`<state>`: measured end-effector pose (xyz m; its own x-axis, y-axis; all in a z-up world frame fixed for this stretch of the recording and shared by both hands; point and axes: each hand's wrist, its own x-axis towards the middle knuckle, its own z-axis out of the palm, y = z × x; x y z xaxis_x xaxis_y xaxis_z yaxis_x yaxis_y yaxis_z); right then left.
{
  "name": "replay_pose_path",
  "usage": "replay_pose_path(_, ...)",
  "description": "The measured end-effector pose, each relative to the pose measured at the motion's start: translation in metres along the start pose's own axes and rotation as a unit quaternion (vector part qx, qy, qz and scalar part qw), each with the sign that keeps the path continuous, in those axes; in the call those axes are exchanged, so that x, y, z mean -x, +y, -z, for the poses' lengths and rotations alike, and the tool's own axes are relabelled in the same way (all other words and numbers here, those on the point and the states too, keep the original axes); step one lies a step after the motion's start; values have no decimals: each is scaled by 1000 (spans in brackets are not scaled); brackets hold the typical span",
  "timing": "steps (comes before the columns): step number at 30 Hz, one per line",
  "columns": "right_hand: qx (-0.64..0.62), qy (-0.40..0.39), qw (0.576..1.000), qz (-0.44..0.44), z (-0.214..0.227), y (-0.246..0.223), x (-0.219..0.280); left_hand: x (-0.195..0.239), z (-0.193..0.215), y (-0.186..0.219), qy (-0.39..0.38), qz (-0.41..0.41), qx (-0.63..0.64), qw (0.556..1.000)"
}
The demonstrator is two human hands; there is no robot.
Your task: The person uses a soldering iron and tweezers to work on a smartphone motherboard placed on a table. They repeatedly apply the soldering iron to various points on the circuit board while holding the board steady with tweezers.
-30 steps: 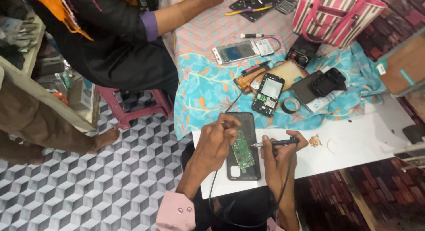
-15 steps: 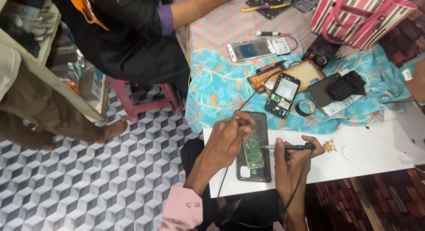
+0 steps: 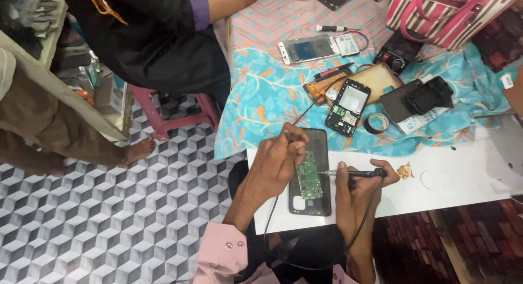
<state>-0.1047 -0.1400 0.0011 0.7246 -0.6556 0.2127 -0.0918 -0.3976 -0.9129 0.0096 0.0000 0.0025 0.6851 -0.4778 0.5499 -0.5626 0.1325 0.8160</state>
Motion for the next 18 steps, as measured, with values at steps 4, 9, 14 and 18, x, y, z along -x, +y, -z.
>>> replay_pose_path(4, 81, -37, 994, 62, 6, -1, 1, 1, -1, 3, 4, 28, 5, 1000)
replay_pose_path(9, 190, -77, 972, 114, 14, -1, -10, -1, 0, 4, 0, 13, 8, 1000)
replay_pose_path(14, 140, -67, 980, 127, 16, 14, -13, 1, -1, 1, 3, 8, 17, 1000)
replay_pose_path(18, 45, -55, 996, 47, 12, 26, -16, -1, -3, 2, 11, -4, 48, 999)
